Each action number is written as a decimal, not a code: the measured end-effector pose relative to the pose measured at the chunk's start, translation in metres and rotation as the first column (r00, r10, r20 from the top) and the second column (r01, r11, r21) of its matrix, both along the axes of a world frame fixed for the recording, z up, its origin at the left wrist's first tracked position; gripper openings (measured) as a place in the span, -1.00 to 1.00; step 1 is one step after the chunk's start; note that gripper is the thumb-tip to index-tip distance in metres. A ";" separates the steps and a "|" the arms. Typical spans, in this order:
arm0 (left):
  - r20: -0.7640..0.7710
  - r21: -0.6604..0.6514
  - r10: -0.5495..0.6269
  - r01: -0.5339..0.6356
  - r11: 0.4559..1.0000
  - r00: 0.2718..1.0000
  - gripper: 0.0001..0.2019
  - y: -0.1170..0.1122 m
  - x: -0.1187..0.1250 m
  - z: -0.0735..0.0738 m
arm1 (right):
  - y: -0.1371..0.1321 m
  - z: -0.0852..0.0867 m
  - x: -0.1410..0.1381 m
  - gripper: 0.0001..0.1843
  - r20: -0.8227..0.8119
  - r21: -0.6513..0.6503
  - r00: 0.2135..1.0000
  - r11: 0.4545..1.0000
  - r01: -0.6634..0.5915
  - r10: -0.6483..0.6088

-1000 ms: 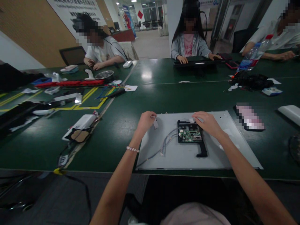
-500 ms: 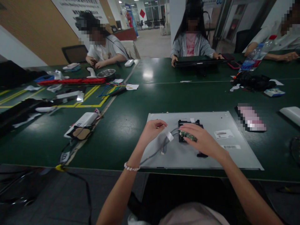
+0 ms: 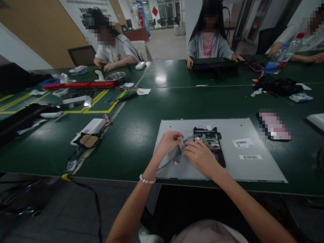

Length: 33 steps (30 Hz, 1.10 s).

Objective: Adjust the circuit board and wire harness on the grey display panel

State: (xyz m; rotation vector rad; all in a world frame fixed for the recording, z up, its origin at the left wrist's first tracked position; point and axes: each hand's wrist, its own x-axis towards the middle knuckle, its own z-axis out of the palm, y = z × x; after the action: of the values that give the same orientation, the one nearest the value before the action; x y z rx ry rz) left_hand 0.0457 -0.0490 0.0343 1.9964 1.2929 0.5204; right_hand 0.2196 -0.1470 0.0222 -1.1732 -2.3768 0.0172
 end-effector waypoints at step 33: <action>-0.226 0.397 0.146 -0.046 0.917 0.963 -0.69 -0.080 0.025 -0.014 | -0.003 -0.004 0.007 -0.75 -0.039 -0.045 0.999 0.999 0.006 -0.008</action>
State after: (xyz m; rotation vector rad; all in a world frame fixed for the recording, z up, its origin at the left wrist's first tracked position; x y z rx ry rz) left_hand 0.0708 -0.1286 0.0199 2.3977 1.5444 0.6260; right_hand 0.2271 -0.1502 0.0182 -1.1912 -2.3494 0.0905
